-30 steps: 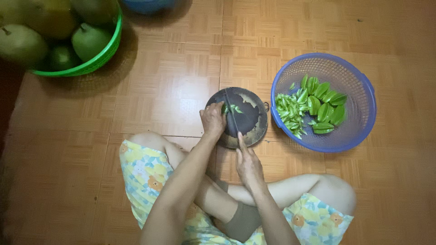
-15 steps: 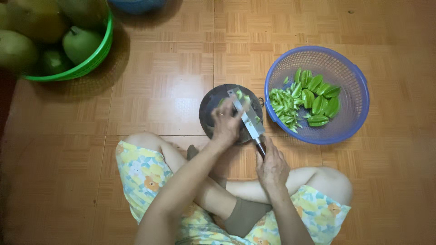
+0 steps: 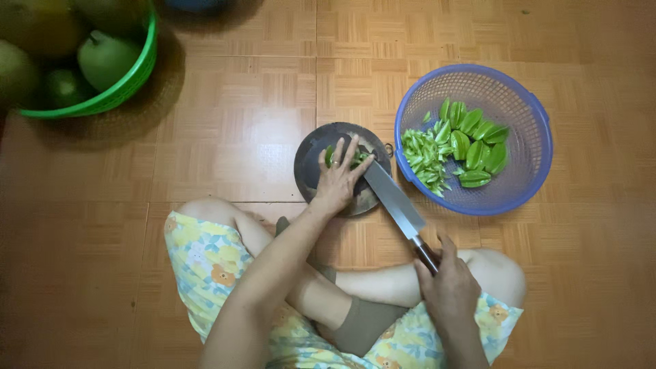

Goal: The person sits on the floor and uses a knife to chop green vegetables on a round cutting board. The chopped pieces are transferred into a blue colander. A green basket with whole fruits is visible nearby.

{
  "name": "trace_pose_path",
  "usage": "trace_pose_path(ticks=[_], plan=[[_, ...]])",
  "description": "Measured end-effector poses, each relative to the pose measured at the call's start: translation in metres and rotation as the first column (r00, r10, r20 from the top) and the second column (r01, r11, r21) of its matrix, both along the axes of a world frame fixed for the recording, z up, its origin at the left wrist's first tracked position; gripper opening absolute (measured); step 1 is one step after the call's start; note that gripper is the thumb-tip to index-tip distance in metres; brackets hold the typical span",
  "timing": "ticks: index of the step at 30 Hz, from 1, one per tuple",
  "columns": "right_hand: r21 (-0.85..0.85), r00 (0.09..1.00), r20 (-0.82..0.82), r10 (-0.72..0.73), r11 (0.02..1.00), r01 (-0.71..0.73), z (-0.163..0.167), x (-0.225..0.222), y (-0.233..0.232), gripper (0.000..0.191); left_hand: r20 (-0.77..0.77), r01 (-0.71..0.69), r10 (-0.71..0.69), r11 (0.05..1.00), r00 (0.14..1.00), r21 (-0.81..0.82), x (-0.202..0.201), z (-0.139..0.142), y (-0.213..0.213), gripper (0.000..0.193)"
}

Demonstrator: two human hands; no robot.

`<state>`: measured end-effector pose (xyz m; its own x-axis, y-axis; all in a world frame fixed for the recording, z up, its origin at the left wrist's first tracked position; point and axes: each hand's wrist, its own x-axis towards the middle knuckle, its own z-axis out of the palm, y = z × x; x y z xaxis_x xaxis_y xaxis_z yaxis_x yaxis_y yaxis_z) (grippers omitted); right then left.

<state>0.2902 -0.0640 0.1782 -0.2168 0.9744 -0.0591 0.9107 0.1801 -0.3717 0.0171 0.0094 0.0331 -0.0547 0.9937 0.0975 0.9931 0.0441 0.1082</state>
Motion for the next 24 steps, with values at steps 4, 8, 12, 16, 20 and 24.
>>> trace_pose_path(ticks=[4, 8, 12, 16, 20, 24], plan=[[-0.120, 0.996, -0.053, -0.071, 0.991, 0.064, 0.012, 0.009, -0.003, 0.062, 0.140, -0.052, 0.068, 0.991, 0.988, -0.120, -0.001, 0.003, 0.008, 0.092], [-0.087, 0.934, -0.356, 0.005, 0.995, -0.038, -0.009, -0.010, 0.003, 0.055, 0.382, -0.288, 0.189, 0.932, 0.904, 0.219, -0.012, -0.003, 0.010, 0.046], [-0.090, 0.829, -0.547, 0.121, 0.975, -0.202, -0.047, -0.053, 0.014, 0.057, 0.451, -0.407, 0.296, 0.898, 0.842, 0.170, -0.035, -0.011, 0.001, 0.033], [-0.171, 0.867, -0.487, 0.108, 0.961, -0.216, -0.088, -0.105, 0.030, 0.057, 0.558, -0.441, 0.240, 0.860, 0.794, 0.257, -0.042, -0.018, -0.007, 0.036], [-0.128, 0.862, -0.484, 0.154, 0.962, -0.243, -0.114, -0.124, 0.039, 0.058, 0.589, -0.452, 0.155, 0.798, 0.793, 0.398, -0.045, -0.019, -0.007, 0.032], [-0.039, 0.875, -0.426, 0.232, 0.961, -0.273, -0.116, -0.114, 0.032, 0.060, 0.588, -0.463, 0.202, 0.822, 0.783, 0.333, -0.047, -0.017, -0.005, 0.031]])
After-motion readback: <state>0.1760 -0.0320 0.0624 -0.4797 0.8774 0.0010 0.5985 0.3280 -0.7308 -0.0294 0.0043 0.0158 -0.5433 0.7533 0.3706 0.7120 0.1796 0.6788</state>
